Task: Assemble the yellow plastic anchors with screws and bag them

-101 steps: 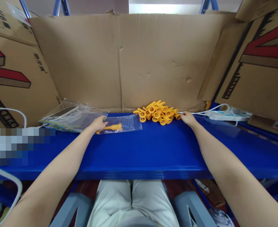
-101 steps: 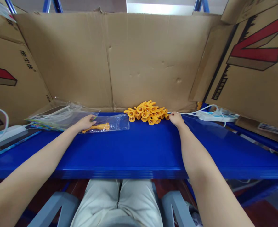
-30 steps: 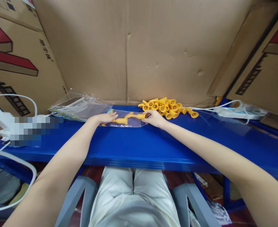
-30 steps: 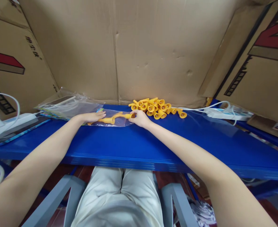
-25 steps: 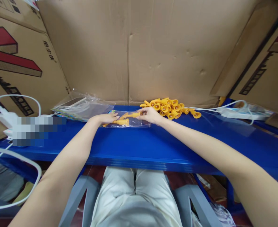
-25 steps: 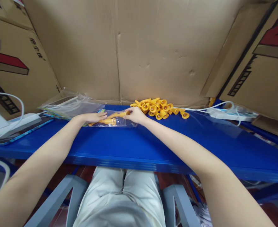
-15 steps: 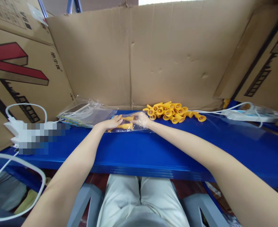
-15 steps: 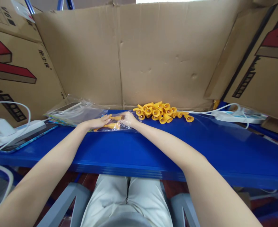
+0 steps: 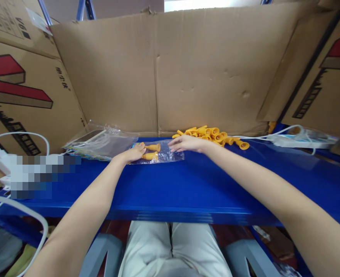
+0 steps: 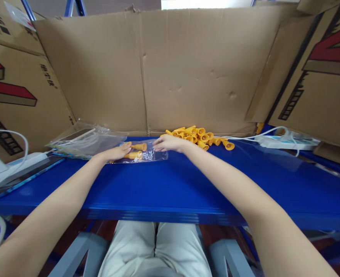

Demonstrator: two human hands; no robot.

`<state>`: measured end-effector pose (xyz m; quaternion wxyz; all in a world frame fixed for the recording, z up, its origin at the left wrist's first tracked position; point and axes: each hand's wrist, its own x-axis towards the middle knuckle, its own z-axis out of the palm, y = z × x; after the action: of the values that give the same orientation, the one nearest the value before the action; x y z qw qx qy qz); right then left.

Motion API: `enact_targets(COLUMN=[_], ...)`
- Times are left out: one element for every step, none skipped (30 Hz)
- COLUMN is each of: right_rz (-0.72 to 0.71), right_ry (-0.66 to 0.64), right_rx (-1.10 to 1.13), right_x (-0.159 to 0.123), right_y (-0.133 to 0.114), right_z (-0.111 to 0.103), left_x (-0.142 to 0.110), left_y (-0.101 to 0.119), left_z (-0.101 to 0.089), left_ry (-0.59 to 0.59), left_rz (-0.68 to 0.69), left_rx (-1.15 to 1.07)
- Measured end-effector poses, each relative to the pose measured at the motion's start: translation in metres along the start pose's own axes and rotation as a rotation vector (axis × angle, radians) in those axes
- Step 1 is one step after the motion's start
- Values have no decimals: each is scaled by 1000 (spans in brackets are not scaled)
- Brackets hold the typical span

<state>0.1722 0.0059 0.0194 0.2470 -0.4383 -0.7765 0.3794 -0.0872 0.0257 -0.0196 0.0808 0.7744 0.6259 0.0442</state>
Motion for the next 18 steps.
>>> enact_targets(right_rz=[22,41,80,146,222,307,393,449,487,533,574,577,578,566,558,560,571,591], right_ry=[-19,21,96,178,269,372,485,579,639,677,675,660,653,650,660,679,697,710], right_rx=[-33,-92,-178,-282,-401,-524,-645,-733,-772,-776,-742,-695,-644,-592,-543,-501,-467,-440], right_x=[-9,-18,-26,-34,-42,-48,-55,-61,-66,-71,-75,-78,-81,-82,-82,-82,-82,-81], right_y=[-1,0,5,12,23,37,53,70,87,103,118,130,139,146,150,152,152,151], right_z=[-19,-39,-59,-79,-97,-113,-127,-139,-147,-152,-156,-157,-156,-155,-153,-152,-150,-149], left_x=[1,1,0,-1,-2,-4,-6,-7,-9,-10,-11,-11,-11,-11,-11,-10,-10,-10], left_y=[-1,-1,-1,-1,0,1,2,3,4,5,5,5,5,5,5,4,4,4], left_z=[0,0,-1,-3,-4,-6,-7,-9,-10,-10,-11,-11,-11,-11,-11,-10,-10,-10], left_ry=[-10,-23,-36,-47,-56,-62,-66,-70,-74,-77,-76,-75,-74,-73,-71,-69,-67,-63], left_rz=[2,9,16,21,25,28,28,28,29,31,34,37,40,45,48,50,50,47], left_rx=[-1,-1,-1,2,7,12,16,19,22,25,27,32,37,41,42,40,36,31])
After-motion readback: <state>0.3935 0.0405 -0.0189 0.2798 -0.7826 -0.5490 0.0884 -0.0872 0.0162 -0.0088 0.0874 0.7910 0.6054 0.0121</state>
